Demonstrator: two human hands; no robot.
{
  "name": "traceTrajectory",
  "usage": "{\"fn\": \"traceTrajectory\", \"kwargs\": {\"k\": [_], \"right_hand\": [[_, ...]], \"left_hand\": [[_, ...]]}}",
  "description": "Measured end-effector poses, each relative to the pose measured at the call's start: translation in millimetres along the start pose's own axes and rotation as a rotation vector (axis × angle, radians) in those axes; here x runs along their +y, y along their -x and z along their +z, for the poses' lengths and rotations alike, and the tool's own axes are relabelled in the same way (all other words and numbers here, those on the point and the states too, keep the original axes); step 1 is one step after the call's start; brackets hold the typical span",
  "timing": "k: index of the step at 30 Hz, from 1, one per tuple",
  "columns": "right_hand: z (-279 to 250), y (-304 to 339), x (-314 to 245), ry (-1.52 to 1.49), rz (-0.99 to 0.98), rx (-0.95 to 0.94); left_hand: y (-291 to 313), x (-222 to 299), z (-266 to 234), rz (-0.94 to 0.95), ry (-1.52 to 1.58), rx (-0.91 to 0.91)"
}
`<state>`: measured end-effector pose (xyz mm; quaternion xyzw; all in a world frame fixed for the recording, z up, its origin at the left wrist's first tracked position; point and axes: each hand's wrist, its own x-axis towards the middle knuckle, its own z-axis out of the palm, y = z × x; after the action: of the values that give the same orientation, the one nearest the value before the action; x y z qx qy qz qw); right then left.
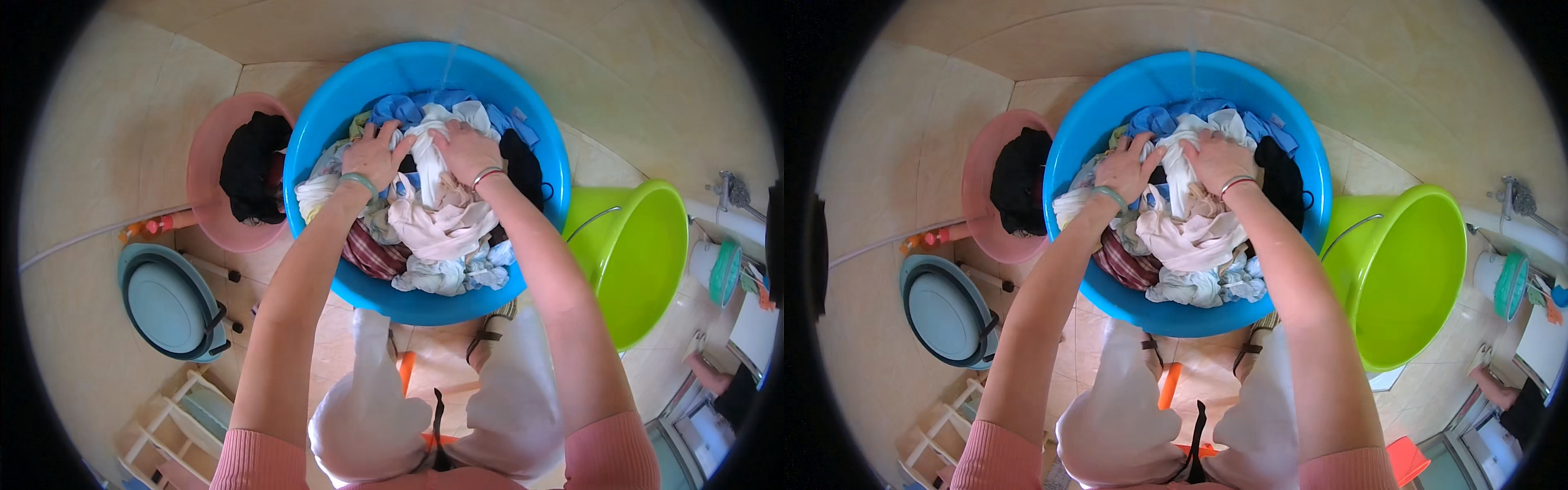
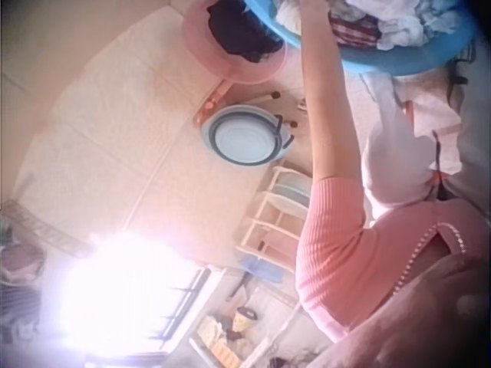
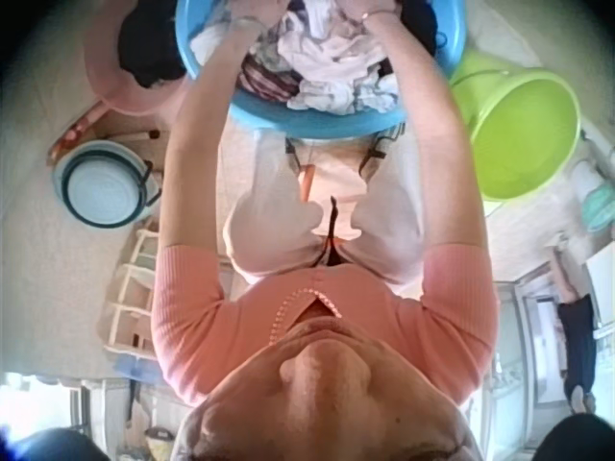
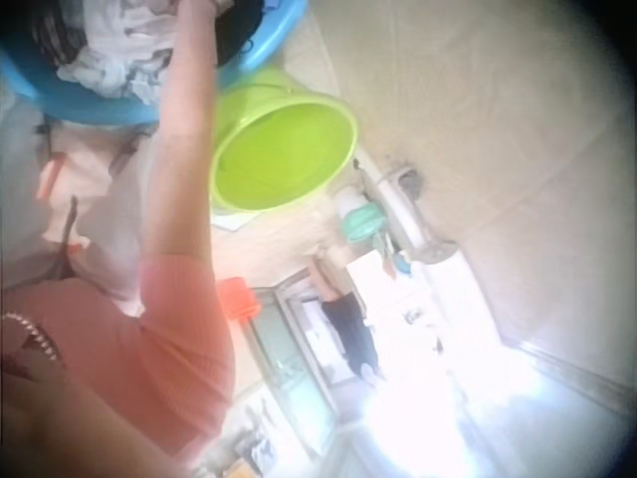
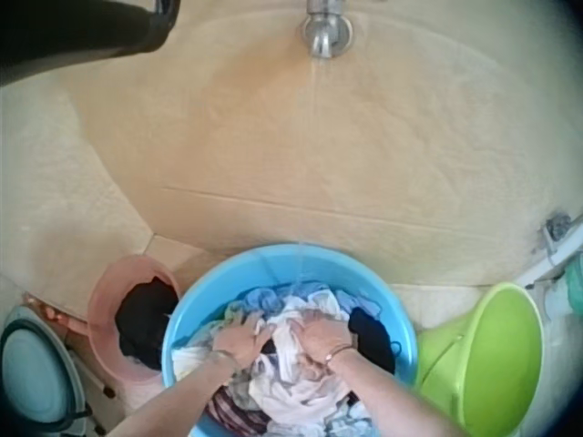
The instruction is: The person washes clothes by hand in a blue basin filled with soapy water. They repeatedly submerge, agitate, and wring out various garments, including white, blue, and patterned items, transferring some to a green bucket nearby.
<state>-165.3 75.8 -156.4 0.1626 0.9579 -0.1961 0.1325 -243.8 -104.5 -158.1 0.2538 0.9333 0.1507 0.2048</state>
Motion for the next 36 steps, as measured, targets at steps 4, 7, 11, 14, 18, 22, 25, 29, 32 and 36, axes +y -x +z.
{"fn": "traceTrajectory", "kwargs": {"k": [4,7,11,14,18,22,25,29,32,36], "right_hand": [[5,-18,0,0.03,0.073,-0.062],[12,-33,-1,0.059,0.111,-0.1],[23,-54,8,0.11,0.155,-0.122],[30,-71,20,0.076,0.186,-0.06],[34,-91,29,0.082,0.195,-0.098],[34,-101,26,0.064,0.236,-0.117],[34,-110,26,0.069,0.258,-0.12],[32,-119,27,0.046,0.295,-0.131],[34,-119,31,0.019,0.309,-0.122],[31,-116,32,-0.077,0.297,-0.097]], "left_hand": [[-12,-14,9,-0.051,0.066,-0.027],[-25,-19,15,-0.102,0.059,-0.064],[-43,-27,26,-0.094,0.079,-0.024],[-57,-25,23,-0.108,0.076,-0.057],[-69,-30,23,-0.13,0.073,-0.085],[-78,-33,24,-0.142,0.073,-0.1],[-83,-34,25,-0.157,0.072,-0.093],[-88,-36,27,-0.145,0.084,-0.031],[-86,-40,34,-0.094,0.101,0.063],[-85,-52,49,0.005,0.135,0.222]]}}
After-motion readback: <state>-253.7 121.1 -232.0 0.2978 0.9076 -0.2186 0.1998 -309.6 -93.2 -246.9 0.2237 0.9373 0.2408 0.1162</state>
